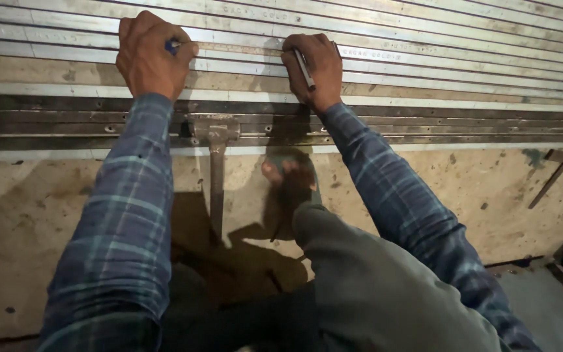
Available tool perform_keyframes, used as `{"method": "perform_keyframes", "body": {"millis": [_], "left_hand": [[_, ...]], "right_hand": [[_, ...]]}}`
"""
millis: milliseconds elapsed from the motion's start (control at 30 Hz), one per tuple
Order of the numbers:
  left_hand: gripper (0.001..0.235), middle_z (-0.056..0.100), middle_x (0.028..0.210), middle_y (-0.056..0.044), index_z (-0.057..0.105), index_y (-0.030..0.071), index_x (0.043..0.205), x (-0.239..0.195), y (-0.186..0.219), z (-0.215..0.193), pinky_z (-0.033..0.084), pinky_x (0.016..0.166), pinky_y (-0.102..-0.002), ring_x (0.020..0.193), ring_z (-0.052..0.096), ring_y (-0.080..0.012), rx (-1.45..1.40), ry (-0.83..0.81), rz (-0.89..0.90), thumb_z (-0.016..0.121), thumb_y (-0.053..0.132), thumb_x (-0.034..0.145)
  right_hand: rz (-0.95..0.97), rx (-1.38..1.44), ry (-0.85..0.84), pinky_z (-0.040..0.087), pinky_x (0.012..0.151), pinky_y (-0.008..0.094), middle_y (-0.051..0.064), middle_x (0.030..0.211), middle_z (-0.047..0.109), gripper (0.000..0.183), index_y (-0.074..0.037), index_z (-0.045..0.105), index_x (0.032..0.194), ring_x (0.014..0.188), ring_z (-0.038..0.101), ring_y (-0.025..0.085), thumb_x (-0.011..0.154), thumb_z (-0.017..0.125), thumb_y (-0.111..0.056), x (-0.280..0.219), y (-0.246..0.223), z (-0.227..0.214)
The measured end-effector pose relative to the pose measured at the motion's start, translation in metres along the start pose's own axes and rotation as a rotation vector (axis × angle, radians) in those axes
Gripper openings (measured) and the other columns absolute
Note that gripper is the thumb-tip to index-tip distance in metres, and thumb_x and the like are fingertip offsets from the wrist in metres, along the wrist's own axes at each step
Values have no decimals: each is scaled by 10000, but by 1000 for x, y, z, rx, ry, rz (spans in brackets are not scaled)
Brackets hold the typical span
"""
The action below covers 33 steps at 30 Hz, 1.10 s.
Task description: The recorder is measuring and marking metal slats for assembly or cutting.
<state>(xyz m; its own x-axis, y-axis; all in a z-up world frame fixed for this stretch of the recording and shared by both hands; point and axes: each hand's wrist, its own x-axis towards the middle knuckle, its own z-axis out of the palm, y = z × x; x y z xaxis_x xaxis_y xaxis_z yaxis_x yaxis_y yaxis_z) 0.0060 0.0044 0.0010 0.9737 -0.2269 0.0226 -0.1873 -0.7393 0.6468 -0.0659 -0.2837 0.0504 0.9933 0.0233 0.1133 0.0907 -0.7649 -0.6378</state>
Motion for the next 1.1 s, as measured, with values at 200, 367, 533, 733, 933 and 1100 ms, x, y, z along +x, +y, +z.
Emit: {"method": "perform_keyframes", "body": {"millis": [200,367,533,733,933,1100], "left_hand": [[173,618,1001,-13,754,183,784,1,3,2,513,852,-445,1039,555,-295,5,-15,-11,924,212,770],[179,620,986,-19,749,177,782,1,1,4,509,833,-452,1039,555,-303,16,18,-20,924,199,751],[222,623,966,-5,731,171,770,2,6,2,513,822,-445,1043,565,-288,-28,51,-17,945,213,730],[226,644,981,-11,731,160,770,0,9,3,507,805,-446,1062,573,-291,-31,72,-29,945,208,717],[229,672,992,-22,735,150,794,-2,2,12,506,816,-449,1040,606,-291,-75,102,-41,949,211,742],[228,681,975,-19,733,153,787,-1,4,13,502,811,-455,1026,609,-296,-66,113,-35,947,210,733]], "right_hand": [[-29,-21,-10,486,855,432,65,991,695,112,-116,666,1044,956,617,327,948,724,-125,-2,0,0],[-41,-9,15,473,856,441,95,980,684,186,-97,673,1080,950,605,345,916,732,-161,-5,-1,4],[-6,-43,130,523,920,432,128,1033,720,223,-76,659,1287,962,651,323,1115,601,-207,-5,-8,9],[247,256,-299,563,683,335,90,813,738,303,-51,657,1076,748,746,204,1010,687,-345,13,-21,3],[146,196,-243,548,649,321,87,816,743,246,-59,712,977,710,714,193,961,752,-301,13,-11,15],[262,179,-262,532,625,310,75,792,745,229,-68,710,965,666,693,183,939,753,-291,13,-16,15]]}}
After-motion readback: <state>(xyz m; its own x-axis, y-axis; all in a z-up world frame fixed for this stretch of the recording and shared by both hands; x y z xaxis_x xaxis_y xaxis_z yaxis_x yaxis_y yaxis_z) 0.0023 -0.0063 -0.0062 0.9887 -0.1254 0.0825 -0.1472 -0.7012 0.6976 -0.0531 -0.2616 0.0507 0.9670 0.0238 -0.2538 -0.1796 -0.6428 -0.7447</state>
